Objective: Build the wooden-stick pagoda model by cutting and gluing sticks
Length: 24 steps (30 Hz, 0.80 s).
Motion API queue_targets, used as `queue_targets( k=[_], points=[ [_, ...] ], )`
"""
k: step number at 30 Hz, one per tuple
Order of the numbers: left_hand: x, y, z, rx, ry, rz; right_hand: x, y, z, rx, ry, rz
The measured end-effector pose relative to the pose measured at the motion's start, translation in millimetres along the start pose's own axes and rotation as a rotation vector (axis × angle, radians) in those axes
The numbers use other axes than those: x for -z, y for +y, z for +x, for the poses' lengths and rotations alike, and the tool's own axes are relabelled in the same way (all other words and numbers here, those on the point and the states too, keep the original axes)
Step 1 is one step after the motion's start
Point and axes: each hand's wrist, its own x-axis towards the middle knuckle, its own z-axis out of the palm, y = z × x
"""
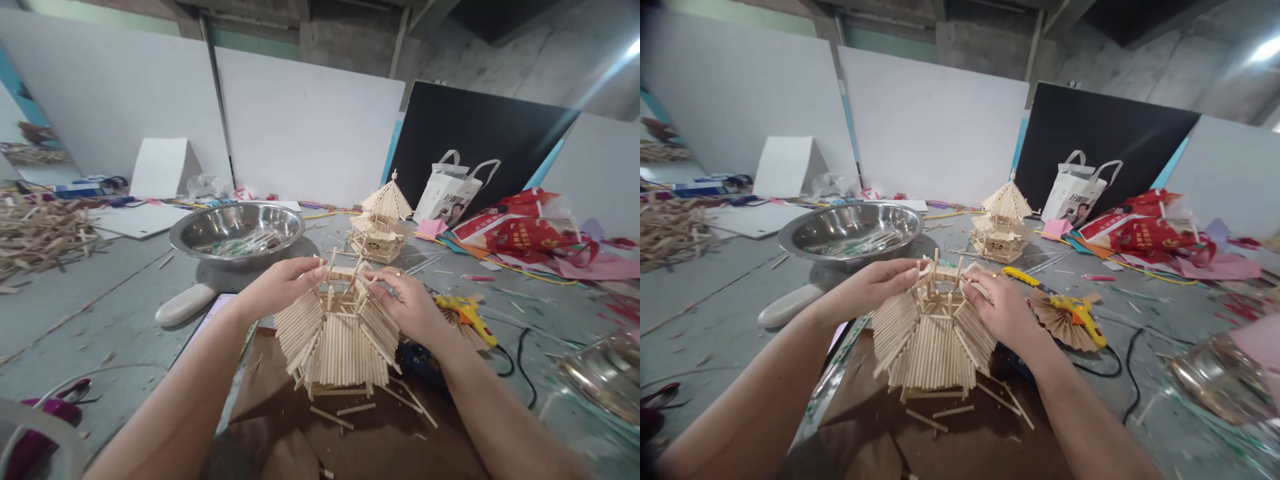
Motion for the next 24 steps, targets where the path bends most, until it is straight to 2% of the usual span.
queue_targets(
  k=[4, 6, 10, 13, 17, 22, 24],
  points=[
    [10.1, -7.5, -3.7, 0.088, 0.044, 0.138, -0.1, 6.4, -8.3, -0.045, -0.049, 0.013],
    [12.2, -12.3, -5.2, 0.128, 0.0, 0.182, 0.5, 8.9, -12.7, -0.043, -0.085, 0.003],
    [11.1, -16.2, -7.4, 0.123, -0.164, 0.22, 0.3, 8.9, -17.7, 0.009, -0.191, -0.063],
    [9.9, -15.9, -8.8, 0.121, -0.201, 0.181, 0.2, 8.3, -19.0, 0.039, -0.253, -0.08],
    [11.4, -18.7, -8.9, 0.242, -0.123, 0.036, 3.5, 18.1, -18.2, -0.052, -0.232, -0.024],
    [12.8, -34.1, -5.3, 0.502, 0.118, -0.13, 2.7, 46.2, -12.8, -0.423, -0.088, 0.004],
    [11.7, -43.4, -4.0, 0.595, 0.145, -0.286, -0.8, 55.3, -11.0, -0.518, -0.089, 0.079]
  ],
)
